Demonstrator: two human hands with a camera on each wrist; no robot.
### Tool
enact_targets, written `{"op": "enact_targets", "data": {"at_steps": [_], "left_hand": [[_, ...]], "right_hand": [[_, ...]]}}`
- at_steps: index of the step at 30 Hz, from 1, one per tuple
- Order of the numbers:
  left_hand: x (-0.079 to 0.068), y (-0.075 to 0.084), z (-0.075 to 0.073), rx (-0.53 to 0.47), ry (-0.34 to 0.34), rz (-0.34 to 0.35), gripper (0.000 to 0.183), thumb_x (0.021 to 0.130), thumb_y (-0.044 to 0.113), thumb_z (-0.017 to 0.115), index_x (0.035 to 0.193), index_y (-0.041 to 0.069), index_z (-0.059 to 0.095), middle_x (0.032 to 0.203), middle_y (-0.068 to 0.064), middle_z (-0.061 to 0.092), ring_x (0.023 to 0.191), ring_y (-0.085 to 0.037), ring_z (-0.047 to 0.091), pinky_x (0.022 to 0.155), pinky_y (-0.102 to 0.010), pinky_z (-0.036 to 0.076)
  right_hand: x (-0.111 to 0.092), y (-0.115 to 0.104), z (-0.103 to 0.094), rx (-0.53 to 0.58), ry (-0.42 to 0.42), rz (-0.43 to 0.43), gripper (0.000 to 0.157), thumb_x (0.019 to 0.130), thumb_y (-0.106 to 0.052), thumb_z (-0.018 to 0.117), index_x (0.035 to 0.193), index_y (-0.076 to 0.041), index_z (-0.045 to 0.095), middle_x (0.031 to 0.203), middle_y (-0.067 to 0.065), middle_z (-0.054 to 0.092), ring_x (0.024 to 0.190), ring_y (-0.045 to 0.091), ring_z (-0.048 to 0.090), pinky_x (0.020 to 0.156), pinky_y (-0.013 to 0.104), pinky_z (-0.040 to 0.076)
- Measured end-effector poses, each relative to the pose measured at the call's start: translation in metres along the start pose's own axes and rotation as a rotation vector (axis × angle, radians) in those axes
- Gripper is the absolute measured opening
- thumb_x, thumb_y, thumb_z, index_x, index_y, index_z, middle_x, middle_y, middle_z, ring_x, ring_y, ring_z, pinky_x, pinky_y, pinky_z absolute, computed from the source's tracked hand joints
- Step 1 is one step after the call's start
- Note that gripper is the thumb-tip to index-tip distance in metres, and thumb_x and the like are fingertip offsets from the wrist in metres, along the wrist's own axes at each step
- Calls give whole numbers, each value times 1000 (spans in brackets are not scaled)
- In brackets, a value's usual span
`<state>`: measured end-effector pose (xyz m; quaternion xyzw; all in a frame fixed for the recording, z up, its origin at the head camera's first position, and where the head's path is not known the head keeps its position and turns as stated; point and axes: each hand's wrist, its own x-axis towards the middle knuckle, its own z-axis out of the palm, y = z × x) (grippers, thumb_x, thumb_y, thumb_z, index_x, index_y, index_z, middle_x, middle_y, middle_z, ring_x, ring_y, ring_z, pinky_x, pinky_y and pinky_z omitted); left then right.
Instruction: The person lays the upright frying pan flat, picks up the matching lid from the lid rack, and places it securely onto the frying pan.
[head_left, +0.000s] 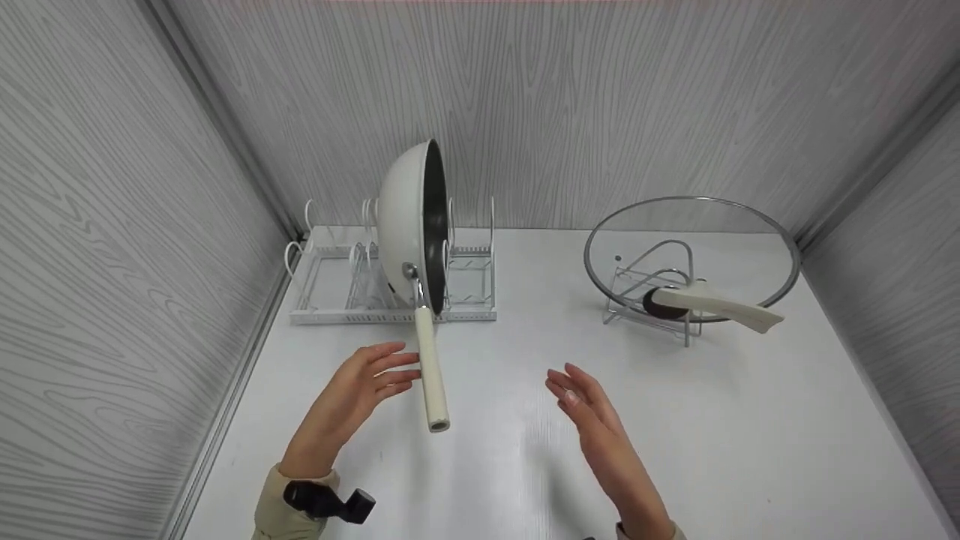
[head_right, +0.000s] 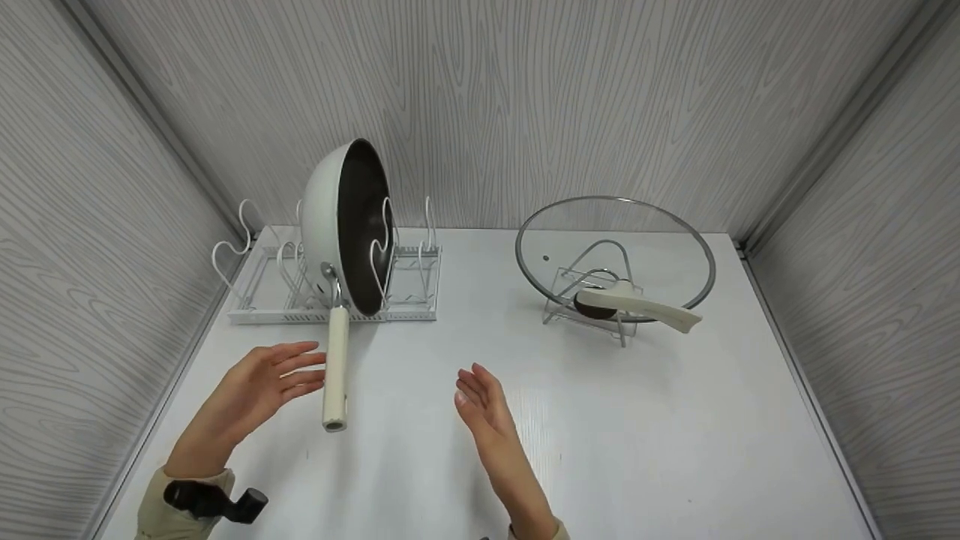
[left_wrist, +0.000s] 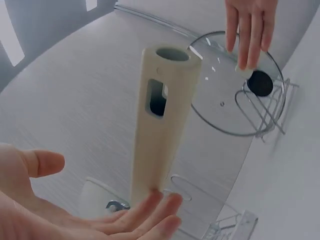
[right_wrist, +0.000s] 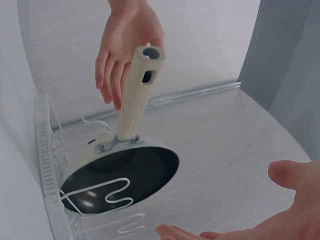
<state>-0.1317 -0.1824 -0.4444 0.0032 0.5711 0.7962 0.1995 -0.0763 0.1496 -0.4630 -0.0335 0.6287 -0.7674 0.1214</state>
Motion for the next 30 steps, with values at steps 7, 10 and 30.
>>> {"op": "enact_targets", "data": {"at_steps": [7,10,30], "left_hand": [[23,-6,-1,-271,18,-52,41,97,20,30,125,-9,33,123,-22,44,104,-31,56,98,-41,41],[32,-7,-1,-317,31,-53,32,96,19,31,113,-6,41,117,-21,49,101,-31,56,96,-41,43],[74,-11,-22,-387,101,-97,65,99,26,31,143,-12,2,147,-31,16,136,-38,26,109,-42,30]], "right_hand": [[15,5,25,147,-73,61,54,98,-21,48,141,-2,23,141,18,37,134,28,36,113,42,19],[20,8,34,185,-111,63,51,98,-18,45,140,1,24,139,18,41,133,30,37,113,43,19],[59,20,89,557,-239,407,51,94,-26,46,129,10,38,128,21,50,116,28,53,106,38,35]]}}
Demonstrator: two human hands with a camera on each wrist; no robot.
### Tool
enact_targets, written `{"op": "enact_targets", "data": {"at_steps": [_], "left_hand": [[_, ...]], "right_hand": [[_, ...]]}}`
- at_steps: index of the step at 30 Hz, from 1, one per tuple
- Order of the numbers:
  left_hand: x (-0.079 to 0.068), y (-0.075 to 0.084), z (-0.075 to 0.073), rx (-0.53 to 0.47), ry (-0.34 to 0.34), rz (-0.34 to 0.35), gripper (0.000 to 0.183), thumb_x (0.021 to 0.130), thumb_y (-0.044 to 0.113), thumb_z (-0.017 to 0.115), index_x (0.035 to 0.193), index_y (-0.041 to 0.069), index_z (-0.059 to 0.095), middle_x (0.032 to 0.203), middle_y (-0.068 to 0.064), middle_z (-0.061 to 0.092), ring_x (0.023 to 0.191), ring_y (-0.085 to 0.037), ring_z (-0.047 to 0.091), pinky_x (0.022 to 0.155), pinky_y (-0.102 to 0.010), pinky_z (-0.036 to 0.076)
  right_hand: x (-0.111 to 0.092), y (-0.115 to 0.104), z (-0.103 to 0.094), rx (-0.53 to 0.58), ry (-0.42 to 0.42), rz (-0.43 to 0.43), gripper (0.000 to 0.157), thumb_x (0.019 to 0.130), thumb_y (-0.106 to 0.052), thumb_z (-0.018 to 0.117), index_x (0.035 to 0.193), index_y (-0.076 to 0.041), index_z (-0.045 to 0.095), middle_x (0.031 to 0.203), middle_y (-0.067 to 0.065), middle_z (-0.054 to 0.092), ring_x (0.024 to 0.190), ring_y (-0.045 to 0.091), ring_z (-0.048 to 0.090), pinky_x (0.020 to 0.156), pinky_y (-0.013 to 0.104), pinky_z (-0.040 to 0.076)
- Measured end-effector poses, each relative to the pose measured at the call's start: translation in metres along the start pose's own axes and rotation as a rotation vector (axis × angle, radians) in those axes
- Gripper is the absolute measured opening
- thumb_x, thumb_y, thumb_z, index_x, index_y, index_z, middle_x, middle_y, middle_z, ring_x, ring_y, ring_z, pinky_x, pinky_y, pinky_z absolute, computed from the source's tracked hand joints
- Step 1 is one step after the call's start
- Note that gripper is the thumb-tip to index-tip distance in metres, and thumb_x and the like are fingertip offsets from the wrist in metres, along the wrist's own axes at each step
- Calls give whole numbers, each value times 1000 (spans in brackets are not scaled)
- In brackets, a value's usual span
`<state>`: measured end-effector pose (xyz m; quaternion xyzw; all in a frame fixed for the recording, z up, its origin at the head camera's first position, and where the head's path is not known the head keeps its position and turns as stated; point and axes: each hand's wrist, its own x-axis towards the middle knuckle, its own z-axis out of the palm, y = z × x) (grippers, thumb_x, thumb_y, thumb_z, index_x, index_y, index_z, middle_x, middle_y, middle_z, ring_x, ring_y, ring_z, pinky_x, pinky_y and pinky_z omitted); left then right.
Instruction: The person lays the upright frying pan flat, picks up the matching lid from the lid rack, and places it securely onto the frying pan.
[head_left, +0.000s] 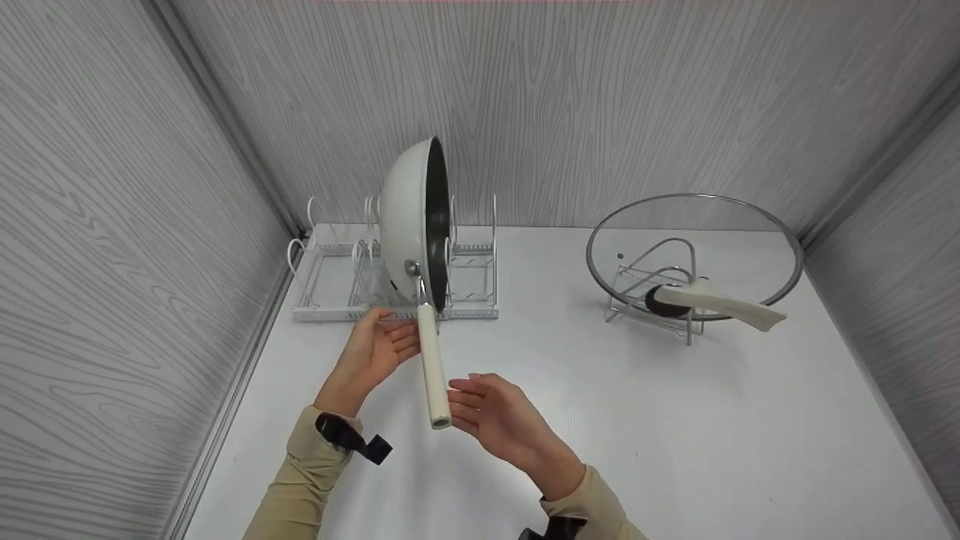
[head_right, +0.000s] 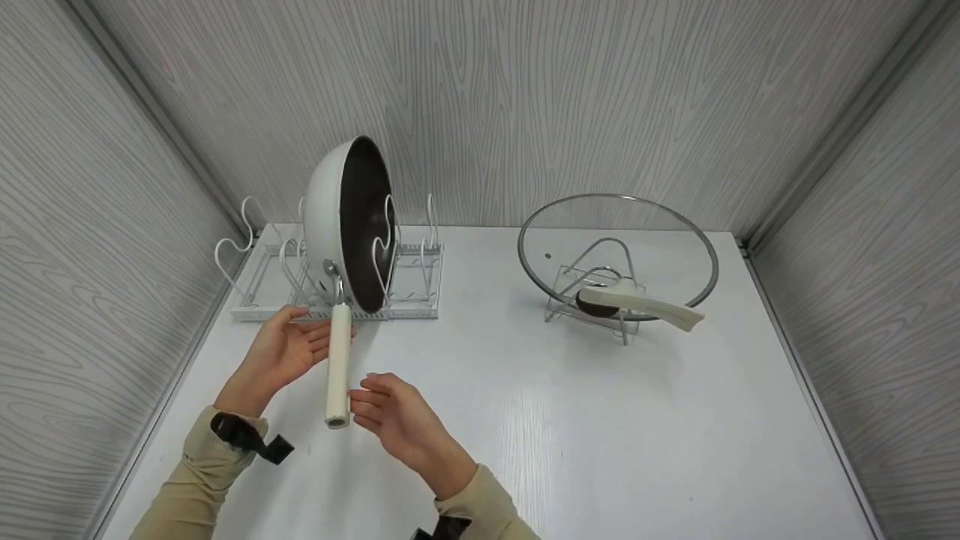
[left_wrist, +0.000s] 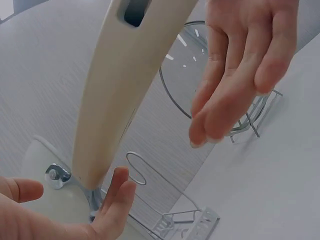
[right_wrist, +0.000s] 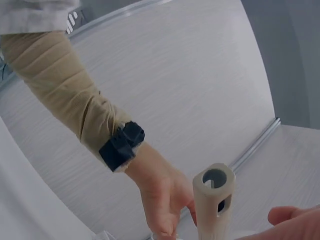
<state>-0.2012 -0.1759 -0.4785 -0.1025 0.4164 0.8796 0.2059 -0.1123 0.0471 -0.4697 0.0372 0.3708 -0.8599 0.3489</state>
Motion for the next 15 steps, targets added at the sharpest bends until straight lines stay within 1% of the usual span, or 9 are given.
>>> {"op": "enact_targets", "data": {"at_steps": [2,3,5,7,9,12,13,15], "left_hand": [[4,1,0,-5,22,-2,65,99,26,33,143,-11,4,147,-31,19,135,-38,28,108,-41,31],[5,1,-1,-4,21,-5,65,99,27,33,143,-11,4,147,-31,19,135,-38,29,107,-41,32],[9,2,-1,-5,24,-13,64,99,28,34,142,-12,10,144,-31,25,132,-38,36,106,-41,35],[12,3,1,-7,15,-22,59,98,28,34,139,-12,20,140,-31,35,126,-38,44,102,-41,39],[15,4,2,-5,-3,-40,56,99,29,33,136,-13,27,134,-31,44,121,-38,49,100,-40,42],[18,3,6,-18,-19,-64,55,99,29,34,134,-12,32,131,-30,48,118,-37,52,99,-41,43],[19,3,7,-22,-25,-73,56,98,30,34,134,-13,32,132,-30,47,119,-37,51,100,-42,42],[21,1,9,-33,-27,-75,56,98,30,36,134,-13,32,133,-30,46,118,-37,53,100,-44,42]], "right_hand": [[4,1,4,17,-20,16,52,93,-27,46,128,11,41,124,21,54,116,29,54,104,37,37],[7,2,6,21,-29,21,52,92,-27,46,127,11,43,123,21,55,116,30,54,103,37,37],[11,4,10,21,-47,31,52,91,-29,46,125,10,47,123,23,57,118,32,53,105,38,36],[15,5,15,33,-52,38,53,91,-28,46,128,10,43,125,26,55,121,34,51,106,40,35],[19,5,19,60,-46,47,57,90,-27,47,133,9,35,129,29,50,124,37,47,107,42,32],[24,6,24,80,-40,51,59,89,-24,46,136,7,27,130,32,45,125,39,45,106,43,34],[26,6,25,85,-41,54,58,89,-24,45,135,7,28,130,31,45,125,39,45,105,43,35],[29,7,28,92,-52,57,53,88,-23,46,129,7,34,128,30,48,123,38,47,104,43,36]]}}
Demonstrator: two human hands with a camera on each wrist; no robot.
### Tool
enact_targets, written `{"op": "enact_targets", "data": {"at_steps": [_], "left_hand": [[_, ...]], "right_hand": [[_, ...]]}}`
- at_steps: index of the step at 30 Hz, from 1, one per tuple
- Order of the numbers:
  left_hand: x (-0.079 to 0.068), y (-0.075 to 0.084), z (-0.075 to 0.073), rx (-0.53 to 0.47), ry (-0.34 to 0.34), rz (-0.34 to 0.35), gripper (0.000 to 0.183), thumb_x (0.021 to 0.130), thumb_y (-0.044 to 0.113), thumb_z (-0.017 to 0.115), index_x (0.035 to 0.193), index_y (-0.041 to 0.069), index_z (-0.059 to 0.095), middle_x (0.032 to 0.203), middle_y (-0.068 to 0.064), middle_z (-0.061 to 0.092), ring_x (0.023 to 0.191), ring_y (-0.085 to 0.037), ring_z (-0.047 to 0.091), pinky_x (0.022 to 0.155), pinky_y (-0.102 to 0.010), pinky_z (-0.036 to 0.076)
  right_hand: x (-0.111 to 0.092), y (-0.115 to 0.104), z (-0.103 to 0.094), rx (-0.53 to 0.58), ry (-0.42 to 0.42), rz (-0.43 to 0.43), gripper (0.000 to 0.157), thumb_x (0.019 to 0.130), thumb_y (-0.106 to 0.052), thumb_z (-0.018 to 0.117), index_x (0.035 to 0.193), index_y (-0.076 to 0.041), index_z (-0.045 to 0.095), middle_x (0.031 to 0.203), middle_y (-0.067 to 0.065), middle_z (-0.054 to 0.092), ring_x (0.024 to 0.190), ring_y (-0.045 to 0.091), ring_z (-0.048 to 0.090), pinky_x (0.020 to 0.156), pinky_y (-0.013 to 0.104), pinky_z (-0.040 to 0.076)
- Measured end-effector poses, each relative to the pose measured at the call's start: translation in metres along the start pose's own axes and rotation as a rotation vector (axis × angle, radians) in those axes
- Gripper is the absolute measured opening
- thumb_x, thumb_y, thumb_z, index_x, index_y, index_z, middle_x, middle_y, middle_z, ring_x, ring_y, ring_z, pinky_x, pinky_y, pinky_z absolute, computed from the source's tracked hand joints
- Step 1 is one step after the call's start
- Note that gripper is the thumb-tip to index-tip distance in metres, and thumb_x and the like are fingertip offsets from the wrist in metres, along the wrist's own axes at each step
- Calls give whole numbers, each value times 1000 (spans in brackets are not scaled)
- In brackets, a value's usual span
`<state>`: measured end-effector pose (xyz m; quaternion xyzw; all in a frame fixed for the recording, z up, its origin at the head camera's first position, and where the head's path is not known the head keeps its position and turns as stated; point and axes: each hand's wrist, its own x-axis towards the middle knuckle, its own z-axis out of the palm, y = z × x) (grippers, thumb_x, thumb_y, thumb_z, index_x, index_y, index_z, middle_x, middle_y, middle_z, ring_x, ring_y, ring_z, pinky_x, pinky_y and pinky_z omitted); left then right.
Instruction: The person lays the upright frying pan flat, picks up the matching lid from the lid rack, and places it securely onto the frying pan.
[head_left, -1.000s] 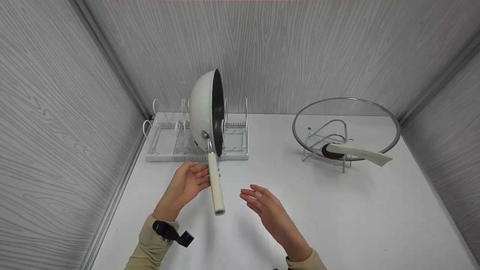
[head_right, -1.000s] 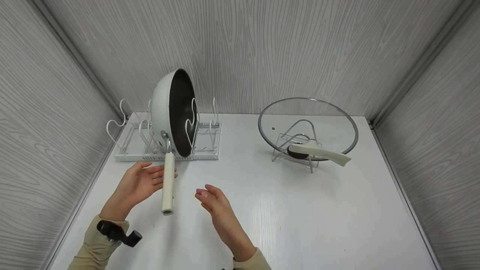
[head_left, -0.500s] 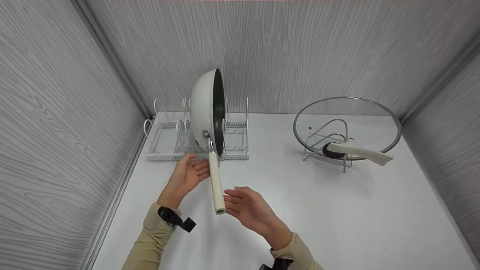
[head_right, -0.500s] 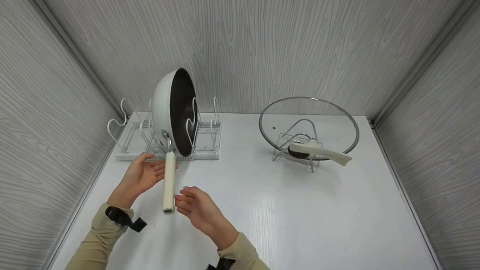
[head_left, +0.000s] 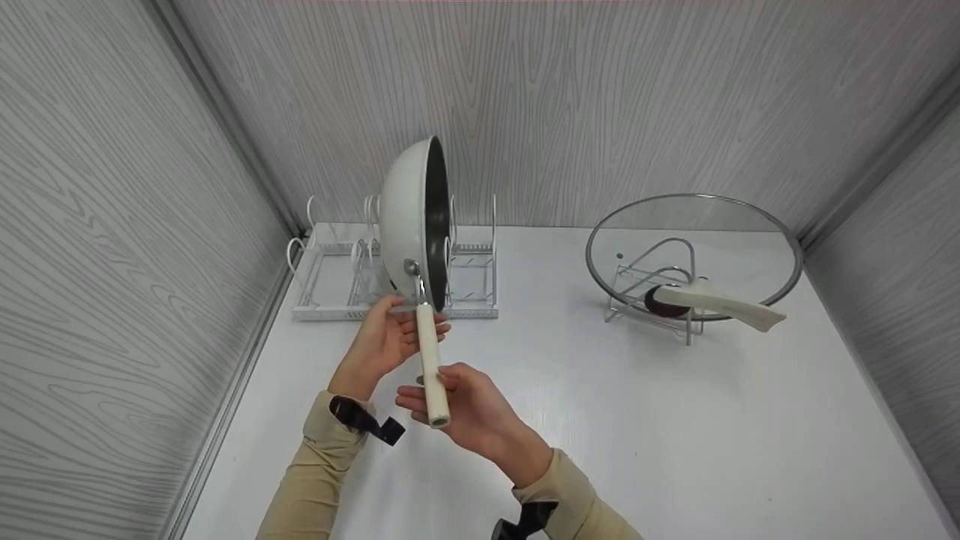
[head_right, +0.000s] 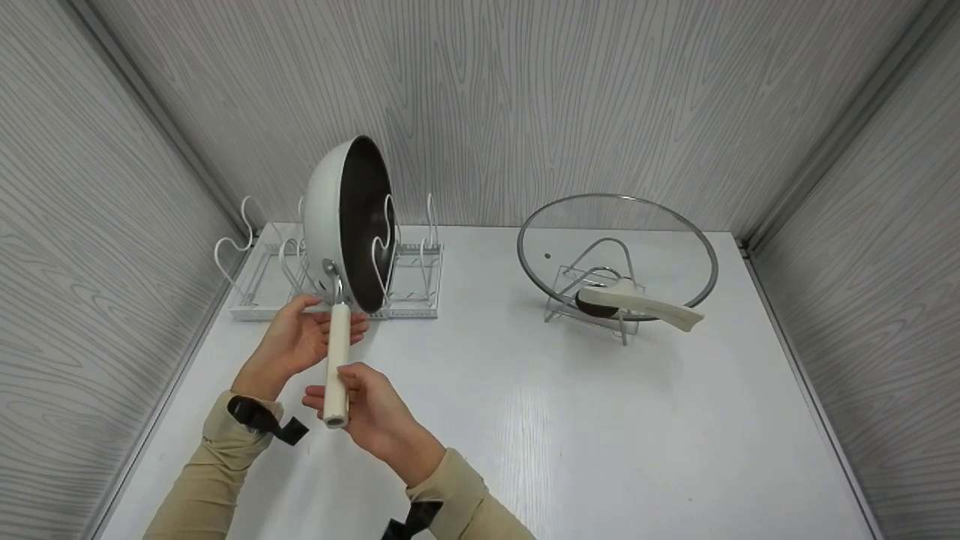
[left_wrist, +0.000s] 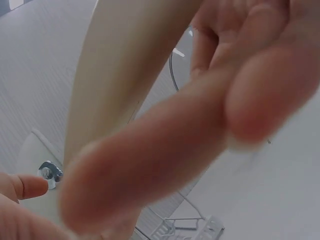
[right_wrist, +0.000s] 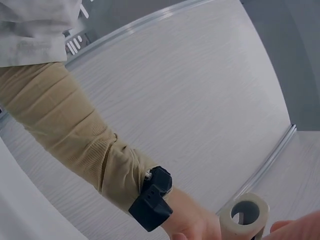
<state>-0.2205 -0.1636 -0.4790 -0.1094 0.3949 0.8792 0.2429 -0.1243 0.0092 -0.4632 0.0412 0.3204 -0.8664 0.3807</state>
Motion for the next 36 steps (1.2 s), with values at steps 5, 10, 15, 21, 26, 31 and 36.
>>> {"op": "enact_targets", "data": {"at_steps": [5,10,15,21,26,31,36], "left_hand": [[4,-2,5,-8,10,-6,52,96,29,41,127,-12,40,118,-27,58,106,-36,61,95,-45,46],[7,-3,9,54,1,-5,49,95,29,45,123,-12,46,101,-20,66,88,-31,67,85,-42,52],[8,-4,7,142,-52,21,38,97,26,44,110,-10,50,87,-16,67,72,-27,67,75,-37,55],[12,-7,8,172,-78,37,26,98,22,46,93,-3,51,73,-12,63,63,-23,63,66,-32,55],[17,-11,11,194,-39,54,25,95,19,53,79,0,54,64,-11,61,54,-22,60,58,-31,54],[20,-16,11,221,-52,94,26,97,17,49,78,-1,53,61,-11,60,50,-22,59,52,-31,53],[20,-20,13,264,-25,133,29,95,15,48,70,2,54,55,-7,56,45,-20,55,47,-30,48]], "right_hand": [[6,2,5,36,-40,2,43,89,-23,44,121,6,38,118,22,57,111,32,59,102,41,40],[10,4,9,50,-29,-33,38,88,-21,44,117,3,43,100,11,64,83,21,67,81,33,52],[13,3,9,35,14,-44,39,87,-20,47,118,2,45,89,5,59,66,15,58,61,26,49],[18,3,10,21,93,-36,38,86,-19,51,117,1,45,78,3,51,54,11,45,48,21,43],[22,4,10,0,125,-44,35,87,-18,52,117,-1,44,72,0,47,50,8,42,43,18,39],[24,6,9,-13,108,-40,45,88,-15,52,127,-2,34,71,0,46,50,6,42,42,16,38],[26,7,8,-47,84,-51,36,89,-12,53,119,-2,36,68,-2,44,49,4,40,42,14,36]]}}
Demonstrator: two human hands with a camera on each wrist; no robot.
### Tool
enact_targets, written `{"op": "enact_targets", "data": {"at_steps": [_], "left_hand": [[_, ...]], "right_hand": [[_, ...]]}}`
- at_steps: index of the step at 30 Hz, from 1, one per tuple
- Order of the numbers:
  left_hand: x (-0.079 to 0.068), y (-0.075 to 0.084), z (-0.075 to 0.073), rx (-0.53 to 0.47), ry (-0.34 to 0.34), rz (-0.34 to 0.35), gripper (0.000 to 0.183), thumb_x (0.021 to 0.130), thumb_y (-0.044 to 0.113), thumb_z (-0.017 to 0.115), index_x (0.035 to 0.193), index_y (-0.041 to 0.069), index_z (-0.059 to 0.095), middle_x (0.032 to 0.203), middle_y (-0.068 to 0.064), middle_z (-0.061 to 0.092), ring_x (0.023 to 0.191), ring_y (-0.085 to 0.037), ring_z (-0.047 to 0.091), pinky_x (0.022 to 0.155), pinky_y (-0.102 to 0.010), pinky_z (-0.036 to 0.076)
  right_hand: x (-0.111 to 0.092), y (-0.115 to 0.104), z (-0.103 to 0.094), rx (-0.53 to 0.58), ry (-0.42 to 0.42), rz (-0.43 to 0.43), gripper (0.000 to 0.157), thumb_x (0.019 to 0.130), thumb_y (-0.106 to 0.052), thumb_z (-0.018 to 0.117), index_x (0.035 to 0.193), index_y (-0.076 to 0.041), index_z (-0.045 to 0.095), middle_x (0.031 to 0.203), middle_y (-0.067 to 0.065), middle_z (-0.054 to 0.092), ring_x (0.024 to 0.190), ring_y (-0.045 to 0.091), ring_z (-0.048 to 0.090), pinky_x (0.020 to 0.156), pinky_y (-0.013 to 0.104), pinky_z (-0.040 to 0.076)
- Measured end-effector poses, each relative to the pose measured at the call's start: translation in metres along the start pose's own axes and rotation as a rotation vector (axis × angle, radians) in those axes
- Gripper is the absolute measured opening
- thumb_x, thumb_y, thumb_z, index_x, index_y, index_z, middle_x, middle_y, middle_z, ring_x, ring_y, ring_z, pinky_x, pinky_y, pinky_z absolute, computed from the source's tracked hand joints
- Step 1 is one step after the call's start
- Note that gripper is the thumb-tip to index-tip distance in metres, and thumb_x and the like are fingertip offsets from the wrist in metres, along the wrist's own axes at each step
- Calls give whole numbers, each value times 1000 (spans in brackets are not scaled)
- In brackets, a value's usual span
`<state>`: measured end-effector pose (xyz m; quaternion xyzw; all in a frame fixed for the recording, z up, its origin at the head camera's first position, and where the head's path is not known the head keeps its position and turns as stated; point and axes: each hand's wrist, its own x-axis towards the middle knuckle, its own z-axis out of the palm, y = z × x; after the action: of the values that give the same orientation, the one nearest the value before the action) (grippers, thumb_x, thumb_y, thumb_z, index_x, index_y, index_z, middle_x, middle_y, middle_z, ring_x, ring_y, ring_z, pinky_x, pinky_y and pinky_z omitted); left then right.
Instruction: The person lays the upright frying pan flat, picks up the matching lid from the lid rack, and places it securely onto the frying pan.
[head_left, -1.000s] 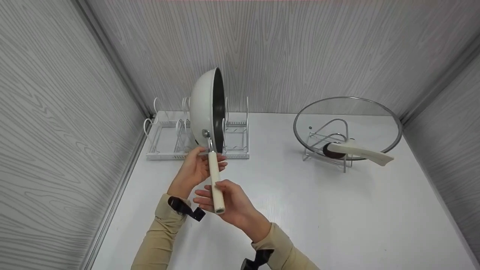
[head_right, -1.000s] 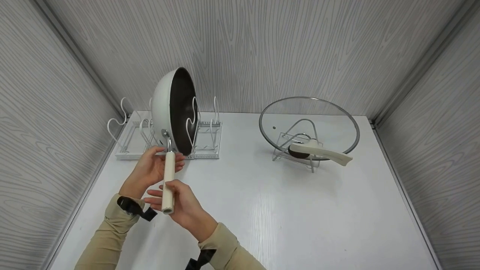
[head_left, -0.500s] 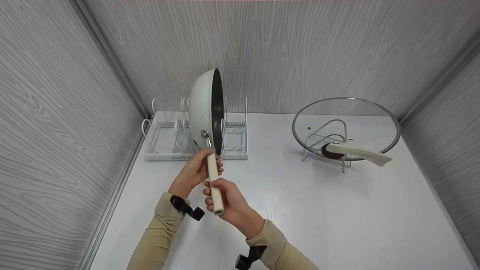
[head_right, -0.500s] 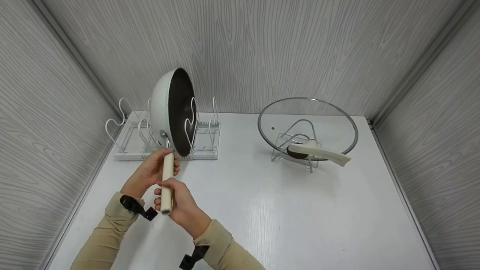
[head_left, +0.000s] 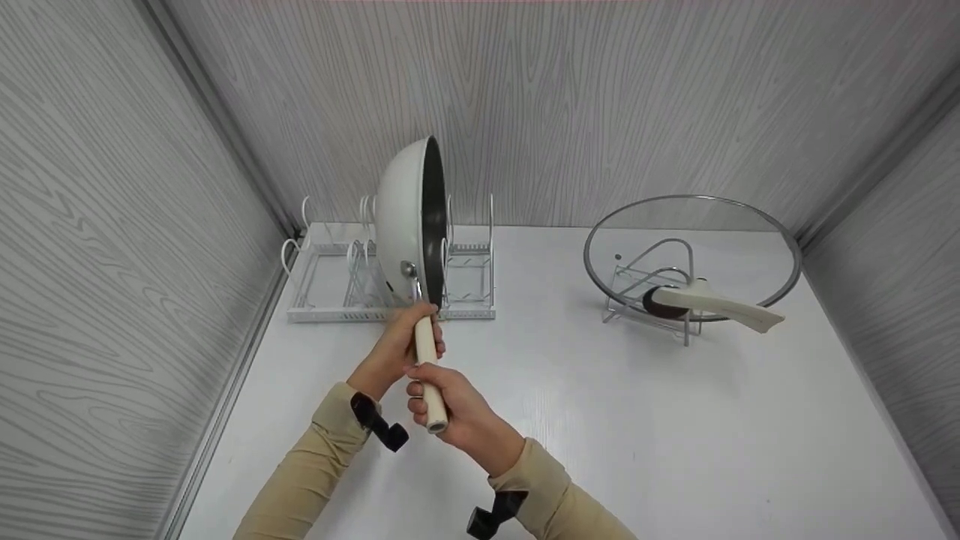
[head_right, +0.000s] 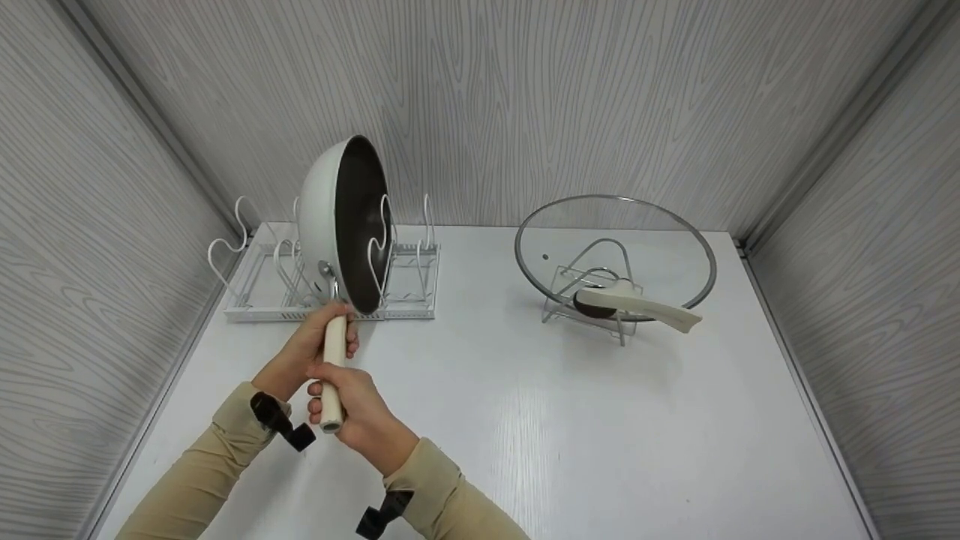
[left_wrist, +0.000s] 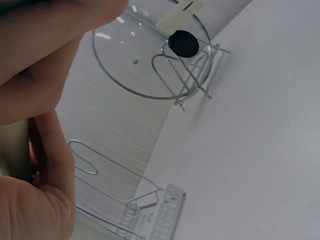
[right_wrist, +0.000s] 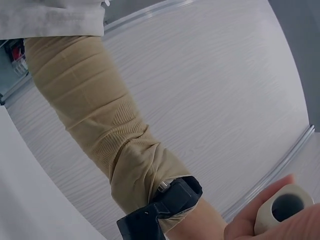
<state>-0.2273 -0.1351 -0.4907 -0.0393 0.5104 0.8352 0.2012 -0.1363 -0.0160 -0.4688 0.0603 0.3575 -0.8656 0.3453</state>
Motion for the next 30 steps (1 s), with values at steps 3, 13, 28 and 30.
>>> {"op": "enact_targets", "data": {"at_steps": [3,13,28,30], "left_hand": [[-1,-1,2,31,22,5,30,92,16,50,66,3,55,53,-5,55,44,-18,53,46,-29,46],[-4,-4,5,181,92,25,31,89,13,48,61,3,56,49,-4,54,42,-17,53,43,-29,45],[-7,3,9,212,105,-8,18,85,6,48,68,2,52,53,-5,53,45,-17,54,46,-29,47],[-8,3,8,254,85,7,17,85,8,48,70,2,52,53,-4,53,46,-16,55,47,-29,48]], "right_hand": [[0,1,0,-22,-12,-21,36,89,-11,54,118,-2,34,67,-2,43,48,4,40,41,14,36],[1,1,2,-97,25,-50,29,84,-5,57,105,-2,37,63,-2,42,45,4,39,37,14,34],[1,4,1,-156,13,-88,33,83,-4,53,112,3,38,64,-1,41,44,4,38,36,15,35],[2,5,0,-172,14,-97,28,83,-3,52,107,1,38,63,-1,40,43,4,37,35,15,34]]}}
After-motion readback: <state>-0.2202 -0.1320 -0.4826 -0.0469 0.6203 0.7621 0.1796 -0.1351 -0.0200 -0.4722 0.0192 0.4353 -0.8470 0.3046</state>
